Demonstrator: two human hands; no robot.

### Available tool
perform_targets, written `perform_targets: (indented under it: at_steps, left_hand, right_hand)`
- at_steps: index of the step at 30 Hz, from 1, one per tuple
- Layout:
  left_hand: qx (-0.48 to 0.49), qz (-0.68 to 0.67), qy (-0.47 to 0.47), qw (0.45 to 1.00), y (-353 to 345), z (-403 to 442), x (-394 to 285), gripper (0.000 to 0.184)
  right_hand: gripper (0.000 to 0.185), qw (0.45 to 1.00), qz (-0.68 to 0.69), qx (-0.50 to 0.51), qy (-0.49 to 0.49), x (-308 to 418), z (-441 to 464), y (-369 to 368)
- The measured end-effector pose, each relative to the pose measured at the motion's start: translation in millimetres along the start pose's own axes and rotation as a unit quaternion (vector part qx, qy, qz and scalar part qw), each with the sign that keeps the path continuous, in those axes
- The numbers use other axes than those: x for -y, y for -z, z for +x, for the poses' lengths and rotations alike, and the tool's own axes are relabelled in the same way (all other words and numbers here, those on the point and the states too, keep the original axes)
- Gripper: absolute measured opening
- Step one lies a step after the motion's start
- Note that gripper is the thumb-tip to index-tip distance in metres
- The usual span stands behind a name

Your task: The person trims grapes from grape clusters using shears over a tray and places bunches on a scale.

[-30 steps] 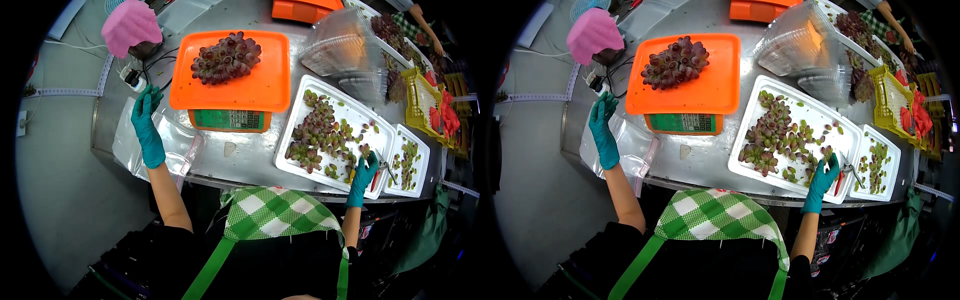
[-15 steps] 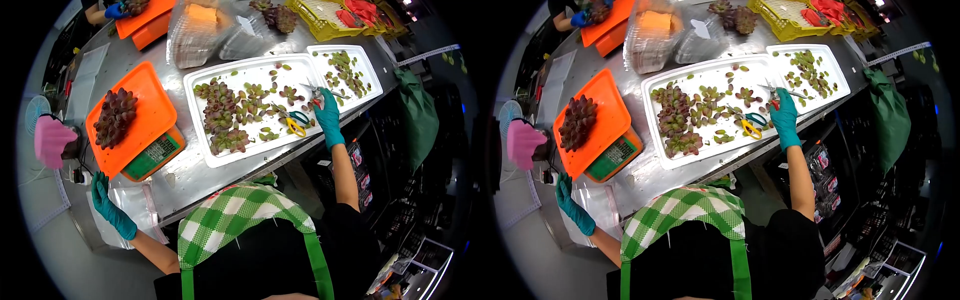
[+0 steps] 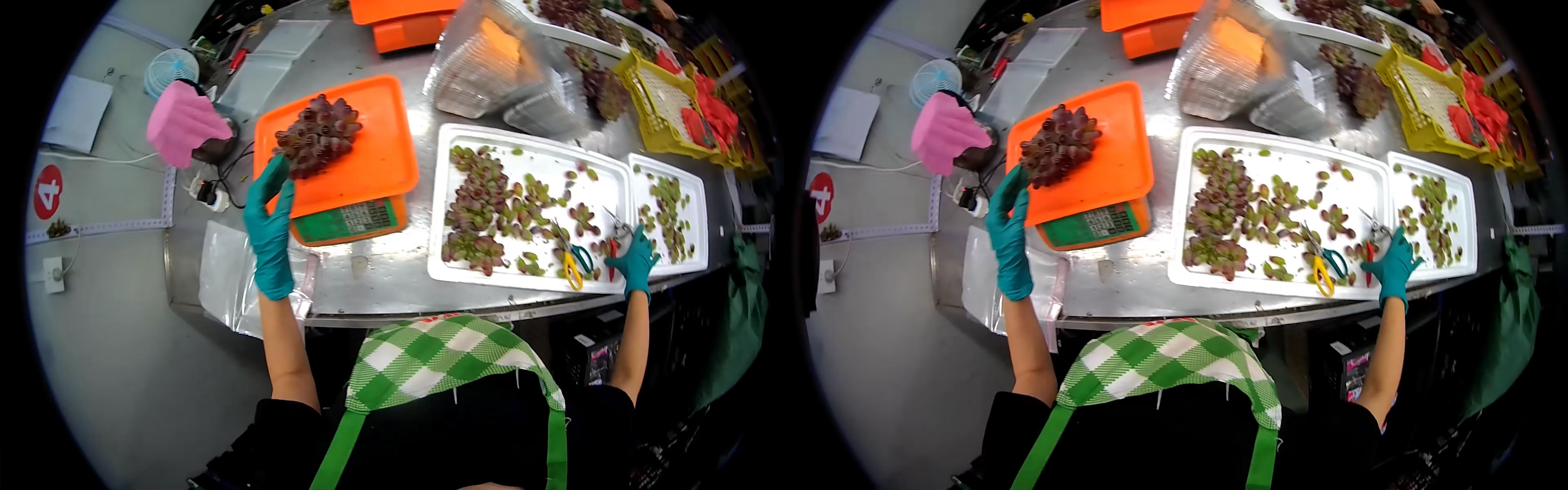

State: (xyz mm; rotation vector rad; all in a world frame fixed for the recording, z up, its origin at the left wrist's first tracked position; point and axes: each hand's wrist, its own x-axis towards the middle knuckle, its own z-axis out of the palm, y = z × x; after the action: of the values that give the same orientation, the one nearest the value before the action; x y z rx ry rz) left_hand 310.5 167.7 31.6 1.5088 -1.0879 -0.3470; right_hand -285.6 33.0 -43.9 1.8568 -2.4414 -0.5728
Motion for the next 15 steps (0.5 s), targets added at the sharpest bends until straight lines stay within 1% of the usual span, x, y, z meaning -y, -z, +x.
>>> perform_targets:
  at_steps: [1, 3, 5, 6, 7, 8, 9, 10, 11, 12, 13, 15]
  left_hand:
    - [0.006, 0.052, -0.055, 0.997, -7.8, 6.0, -4.2, 0.044]
    - [0.011, 0.138, -0.137, 0.981, -20.8, 20.1, -9.7, 0.052]
    - [0.031, 0.181, -0.176, 0.967, -33.6, 37.2, -18.0, 0.059]
    - [0.04, 0.202, -0.196, 0.959, -38.7, 46.4, -22.4, 0.063]
    - [0.069, 0.251, -0.199, 0.945, -41.5, 55.4, -27.7, 0.067]
    - [0.098, 0.298, -0.202, 0.928, -44.3, 64.7, -32.8, 0.07]
    - [0.128, 0.344, -0.205, 0.907, -47.3, 73.6, -33.9, 0.073]
    - [0.157, 0.405, -0.235, 0.87, -50.7, 84.0, -31.1, 0.078]
    - [0.175, 0.44, -0.243, 0.847, -54.3, 90.5, -29.7, 0.076]
    - [0.194, 0.473, -0.251, 0.822, -58.4, 96.2, -28.5, 0.074]
    - [0.213, 0.506, -0.259, 0.795, -62.5, 101.0, -27.0, 0.072]
    - [0.274, 0.452, -0.2, 0.825, -64.5, 115.2, -21.2, 0.066]
  right_hand:
    - [0.121, 1.0, -0.007, 0.006, -0.01, 3.4, -0.9, 1.1]
    - [0.112, 1.0, 0.009, -0.008, -0.011, 5.2, -2.1, -1.7]
    - [0.101, 0.995, 0.027, -0.091, 0.02, -0.4, -0.4, -16.4]
    - [0.097, 0.996, 0.02, -0.088, 0.022, -1.3, -3.3, -11.9]
    - [0.094, 0.996, 0.015, -0.084, 0.023, -2.6, -7.7, -6.4]
    - [0.089, 0.993, 0.059, -0.098, 0.018, -5.0, -9.2, -7.7]
    - [0.087, 0.984, 0.104, -0.141, 0.009, -7.0, -12.2, -13.4]
    - [0.084, 0.961, 0.228, -0.15, 0.051, -14.7, -8.8, -25.7]
    - [0.081, 0.92, 0.348, -0.158, 0.09, -19.4, -5.0, -37.3]
    - [0.073, 0.86, 0.492, -0.109, 0.082, -2.4, -20.2, -21.0]
    - [0.067, 0.789, 0.599, -0.07, 0.12, 8.4, -25.4, -16.4]
    - [0.064, 0.718, 0.686, 0.054, 0.107, 42.3, -49.5, 20.1]
